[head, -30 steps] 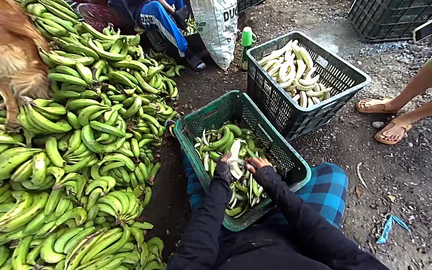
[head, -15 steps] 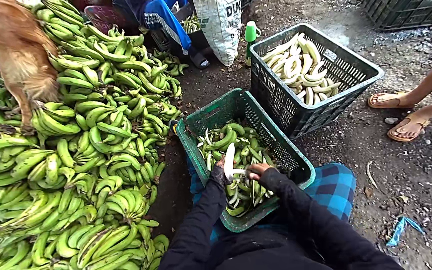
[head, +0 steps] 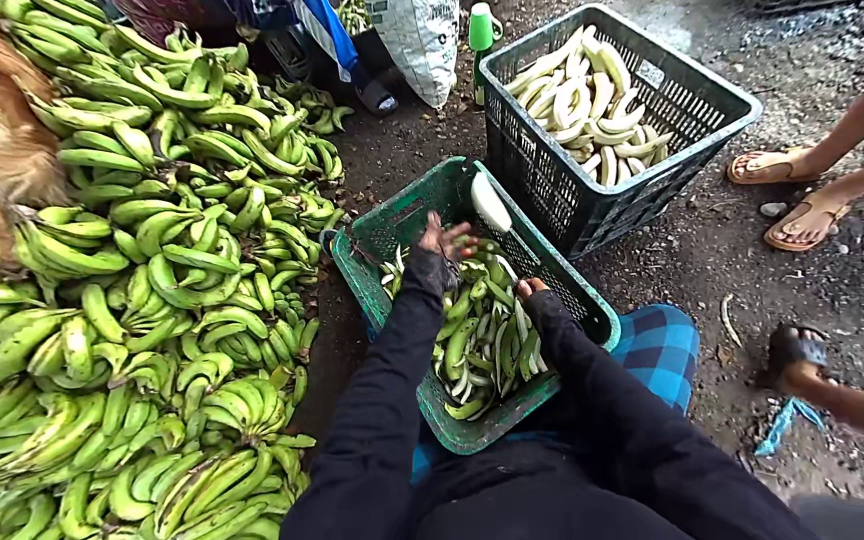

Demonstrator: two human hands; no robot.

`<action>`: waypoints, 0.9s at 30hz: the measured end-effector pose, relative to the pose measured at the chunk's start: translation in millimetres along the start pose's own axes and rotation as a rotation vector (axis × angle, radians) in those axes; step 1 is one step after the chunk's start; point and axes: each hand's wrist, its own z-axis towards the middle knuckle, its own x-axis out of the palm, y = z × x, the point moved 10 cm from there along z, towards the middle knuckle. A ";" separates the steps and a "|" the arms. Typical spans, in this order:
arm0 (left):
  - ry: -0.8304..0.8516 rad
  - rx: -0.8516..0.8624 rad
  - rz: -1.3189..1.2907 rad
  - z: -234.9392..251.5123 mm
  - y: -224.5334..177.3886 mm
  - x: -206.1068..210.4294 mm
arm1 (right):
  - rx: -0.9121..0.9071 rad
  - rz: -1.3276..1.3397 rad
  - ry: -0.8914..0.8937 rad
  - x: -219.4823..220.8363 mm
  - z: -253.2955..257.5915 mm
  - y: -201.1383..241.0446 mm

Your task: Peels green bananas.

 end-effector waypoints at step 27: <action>-0.048 -0.056 0.173 -23.4 118.9 -36.3 | -0.233 -0.326 0.101 -19.8 -60.6 90.9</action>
